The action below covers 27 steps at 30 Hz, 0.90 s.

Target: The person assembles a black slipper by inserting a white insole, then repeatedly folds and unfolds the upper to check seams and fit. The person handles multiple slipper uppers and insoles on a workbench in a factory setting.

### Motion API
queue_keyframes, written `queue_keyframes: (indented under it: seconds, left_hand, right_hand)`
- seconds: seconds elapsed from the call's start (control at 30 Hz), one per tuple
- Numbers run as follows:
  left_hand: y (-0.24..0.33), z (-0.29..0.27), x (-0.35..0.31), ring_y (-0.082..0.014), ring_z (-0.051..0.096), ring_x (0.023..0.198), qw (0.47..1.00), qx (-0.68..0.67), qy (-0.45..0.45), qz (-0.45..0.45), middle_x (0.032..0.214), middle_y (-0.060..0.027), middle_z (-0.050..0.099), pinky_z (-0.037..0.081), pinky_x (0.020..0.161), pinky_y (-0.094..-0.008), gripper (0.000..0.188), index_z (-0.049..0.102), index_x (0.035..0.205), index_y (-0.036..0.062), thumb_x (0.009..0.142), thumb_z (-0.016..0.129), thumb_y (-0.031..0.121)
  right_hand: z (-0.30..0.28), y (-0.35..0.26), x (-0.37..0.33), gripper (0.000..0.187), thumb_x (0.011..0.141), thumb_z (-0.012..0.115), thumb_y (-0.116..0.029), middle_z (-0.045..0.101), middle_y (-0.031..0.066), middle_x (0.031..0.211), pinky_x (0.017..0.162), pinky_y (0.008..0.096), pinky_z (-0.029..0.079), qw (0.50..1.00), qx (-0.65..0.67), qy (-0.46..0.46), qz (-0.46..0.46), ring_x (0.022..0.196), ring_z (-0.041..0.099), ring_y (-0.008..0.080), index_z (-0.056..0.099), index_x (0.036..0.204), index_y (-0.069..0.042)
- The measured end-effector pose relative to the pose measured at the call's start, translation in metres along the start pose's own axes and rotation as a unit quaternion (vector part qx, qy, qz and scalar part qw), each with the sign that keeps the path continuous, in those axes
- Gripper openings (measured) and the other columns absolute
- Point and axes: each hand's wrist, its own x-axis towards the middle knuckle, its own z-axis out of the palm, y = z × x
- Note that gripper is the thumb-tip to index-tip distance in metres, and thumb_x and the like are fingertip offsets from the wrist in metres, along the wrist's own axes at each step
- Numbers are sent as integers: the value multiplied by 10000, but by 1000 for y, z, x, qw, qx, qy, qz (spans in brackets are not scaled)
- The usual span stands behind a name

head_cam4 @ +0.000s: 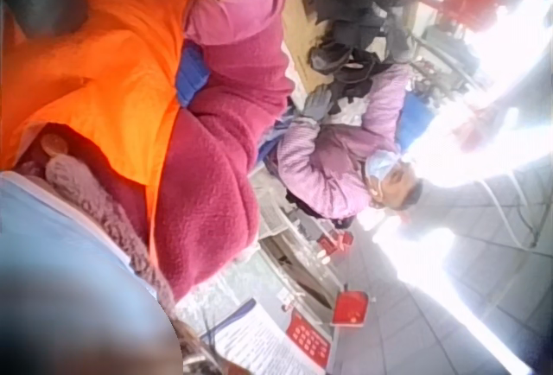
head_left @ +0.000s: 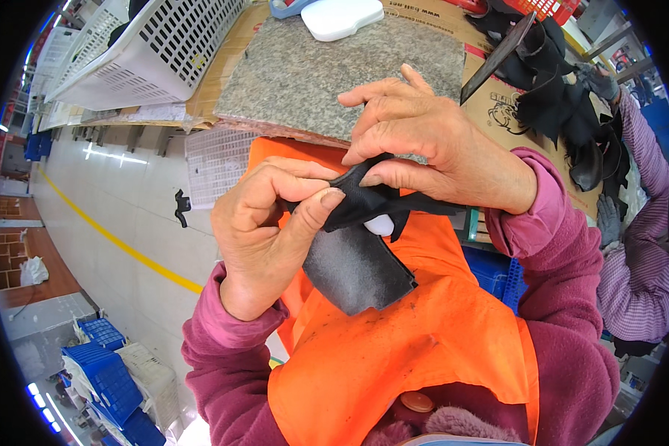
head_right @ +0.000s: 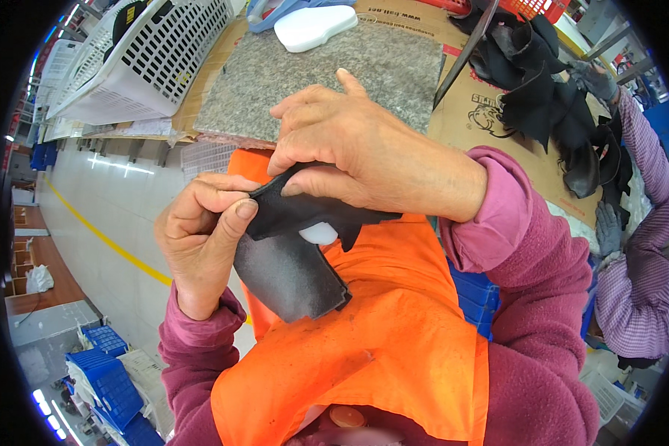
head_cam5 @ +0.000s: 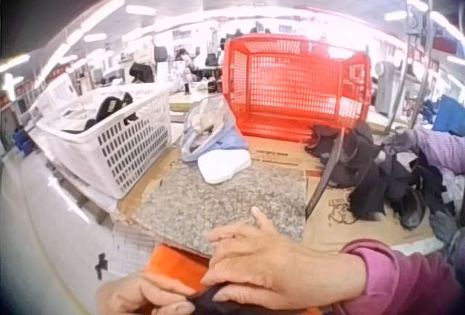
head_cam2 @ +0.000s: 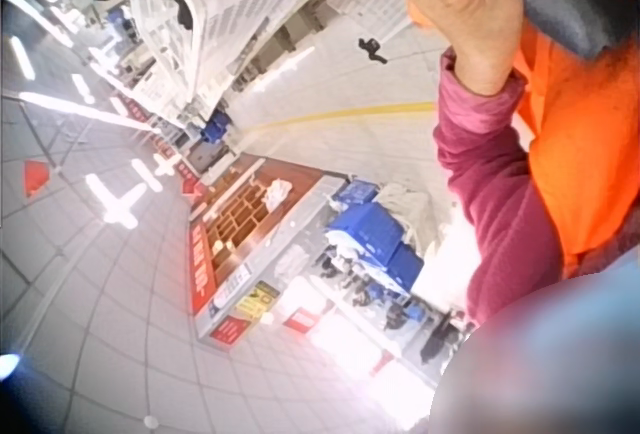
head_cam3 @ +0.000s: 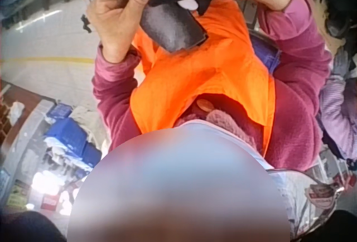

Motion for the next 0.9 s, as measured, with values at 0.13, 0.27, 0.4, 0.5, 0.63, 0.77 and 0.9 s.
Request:
queue_keyframes:
  seconds: [0.13, 0.27, 0.4, 0.5, 0.63, 0.77, 0.9]
  left_hand:
    - [0, 1, -2, -94, 606, 805, 1000, -18, 19, -15, 959, -109, 665, 495, 721, -223, 89, 629, 883, -24, 877, 716, -6]
    - [-1, 3, -2, -98, 612, 798, 999, -29, 32, -29, 927, -97, 668, 500, 712, -226, 97, 632, 887, -32, 874, 725, -5]
    - [-1, 3, -3, -70, 579, 797, 999, -11, 26, -37, 959, -85, 663, 476, 722, -211, 100, 605, 859, -16, 894, 698, -9]
    - [-1, 3, -3, -88, 607, 785, 998, -23, 36, -37, 917, -84, 669, 497, 701, -223, 119, 605, 843, -22, 880, 718, -7]
    - [-3, 6, -4, -81, 610, 767, 998, 1, 39, -47, 884, -79, 673, 496, 689, -213, 123, 587, 886, -12, 882, 710, -20]
    - [-7, 7, -2, -81, 623, 769, 992, -96, 73, -25, 871, -82, 680, 499, 680, -202, 247, 536, 1062, -6, 880, 699, -45]
    - [-8, -2, 4, -97, 631, 794, 983, -158, 61, -78, 898, -89, 680, 506, 726, -207, 369, 497, 1209, -37, 901, 695, 8]
  right_hand:
    - [4, 2, 3, 123, 813, 744, -159, 634, 28, 864, 934, 468, 406, 999, 34, 30, -20, 1131, 585, 301, 697, 906, -96]
    - [4, 0, 2, 103, 834, 720, -166, 601, 30, 904, 870, 510, 393, 998, 57, 17, 0, 1072, 551, 247, 660, 868, -89]
    - [4, -3, -1, 112, 830, 717, -162, 588, 27, 872, 849, 480, 393, 995, 89, 0, 43, 1030, 553, 243, 643, 826, -77]
    - [8, -3, 0, 110, 828, 711, -153, 588, 24, 866, 844, 465, 390, 994, 103, 15, 32, 1019, 555, 238, 635, 811, -76]
    - [12, -2, 1, 85, 823, 694, -125, 589, 23, 854, 837, 442, 382, 992, 120, 18, 23, 1006, 559, 231, 626, 796, -82]
    - [14, -4, -1, 69, 819, 677, -103, 590, 19, 844, 846, 430, 371, 992, 118, 4, 35, 997, 563, 222, 620, 784, -89]
    - [14, -5, -3, 68, 820, 670, -98, 593, 11, 847, 866, 439, 361, 988, 142, 18, 59, 999, 566, 213, 616, 778, -92]
